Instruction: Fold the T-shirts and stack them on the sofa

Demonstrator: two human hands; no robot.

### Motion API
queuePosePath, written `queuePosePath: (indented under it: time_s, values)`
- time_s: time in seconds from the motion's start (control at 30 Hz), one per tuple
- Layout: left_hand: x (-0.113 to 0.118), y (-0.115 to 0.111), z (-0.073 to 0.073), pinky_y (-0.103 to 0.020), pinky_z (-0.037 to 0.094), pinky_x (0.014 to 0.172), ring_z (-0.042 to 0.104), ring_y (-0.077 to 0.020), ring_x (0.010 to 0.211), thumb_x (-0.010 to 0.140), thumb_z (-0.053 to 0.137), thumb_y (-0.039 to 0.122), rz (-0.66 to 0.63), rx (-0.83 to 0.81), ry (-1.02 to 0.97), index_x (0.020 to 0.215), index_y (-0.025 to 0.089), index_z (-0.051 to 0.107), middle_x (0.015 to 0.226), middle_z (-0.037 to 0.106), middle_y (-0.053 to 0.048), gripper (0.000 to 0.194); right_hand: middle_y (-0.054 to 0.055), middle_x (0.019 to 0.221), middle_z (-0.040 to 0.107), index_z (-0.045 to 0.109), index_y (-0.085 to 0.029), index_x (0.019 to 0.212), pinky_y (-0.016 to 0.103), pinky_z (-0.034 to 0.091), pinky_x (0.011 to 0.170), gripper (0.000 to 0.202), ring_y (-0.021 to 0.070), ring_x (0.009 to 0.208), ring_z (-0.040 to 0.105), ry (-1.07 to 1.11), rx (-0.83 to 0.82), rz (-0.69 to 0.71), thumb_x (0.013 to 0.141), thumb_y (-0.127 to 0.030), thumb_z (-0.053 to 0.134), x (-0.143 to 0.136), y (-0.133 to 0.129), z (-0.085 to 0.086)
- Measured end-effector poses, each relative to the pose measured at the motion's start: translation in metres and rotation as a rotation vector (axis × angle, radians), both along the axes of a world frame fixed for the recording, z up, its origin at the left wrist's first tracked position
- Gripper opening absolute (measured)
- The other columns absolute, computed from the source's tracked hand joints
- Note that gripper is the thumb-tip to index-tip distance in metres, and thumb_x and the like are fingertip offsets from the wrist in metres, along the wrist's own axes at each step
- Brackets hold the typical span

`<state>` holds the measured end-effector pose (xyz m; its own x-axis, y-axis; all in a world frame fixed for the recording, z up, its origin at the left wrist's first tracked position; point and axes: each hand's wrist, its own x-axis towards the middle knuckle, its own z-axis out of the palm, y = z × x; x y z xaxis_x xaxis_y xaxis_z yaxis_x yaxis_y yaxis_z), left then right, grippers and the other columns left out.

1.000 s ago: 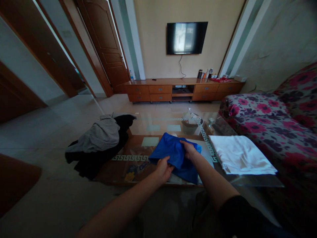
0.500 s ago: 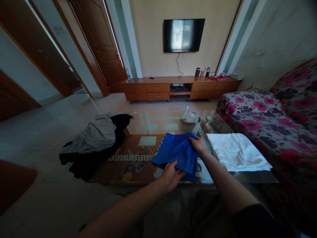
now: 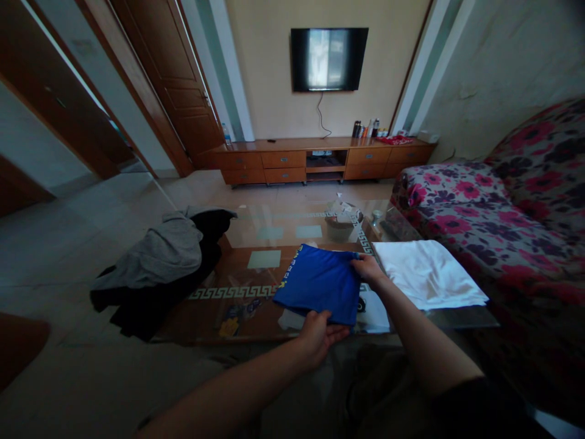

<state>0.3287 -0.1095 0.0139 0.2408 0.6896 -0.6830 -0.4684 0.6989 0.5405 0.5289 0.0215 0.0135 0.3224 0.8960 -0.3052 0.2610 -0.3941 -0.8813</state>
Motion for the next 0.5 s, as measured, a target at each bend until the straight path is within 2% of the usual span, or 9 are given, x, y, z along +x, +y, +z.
queuePosePath:
  time_s: [0.23, 0.43, 0.5]
  values:
    - [-0.013, -0.006, -0.003, -0.037, 0.062, 0.073, 0.077, -0.0263, 0.083, 0.099, 0.047, 0.023, -0.095, 0.008, 0.097, 0.119, 0.014, 0.041, 0.095, 0.072, -0.017, 0.022, 0.001, 0.056, 0.064, 0.069, -0.016, 0.087, 0.021, 0.046, 0.046, 0.014, 0.0147, 0.049, 0.061, -0.126, -0.055, 0.043, 0.077, -0.025, 0.07, 0.007, 0.001, -0.008]
    - [-0.018, -0.01, -0.007, -0.035, 0.06, 0.072, 0.077, -0.0256, 0.083, 0.102, 0.042, 0.032, -0.196, -0.027, 0.116, 0.114, 0.013, 0.048, 0.097, 0.074, -0.02, 0.023, 0.005, 0.077, 0.073, 0.072, -0.017, 0.1, 0.025, 0.052, 0.062, 0.025, 0.0192, 0.071, 0.069, -0.32, -0.002, 0.051, 0.08, -0.031, 0.072, 0.015, 0.004, -0.008]
    - [-0.019, -0.011, -0.007, -0.034, 0.059, 0.069, 0.077, -0.0245, 0.079, 0.103, 0.037, 0.036, -0.295, -0.048, 0.099, 0.107, 0.011, 0.054, 0.097, 0.074, -0.021, 0.031, 0.008, 0.087, 0.075, 0.072, -0.016, 0.106, 0.027, 0.053, 0.072, 0.029, 0.0217, 0.081, 0.071, -0.396, 0.004, 0.057, 0.082, -0.032, 0.07, 0.016, 0.005, -0.009]
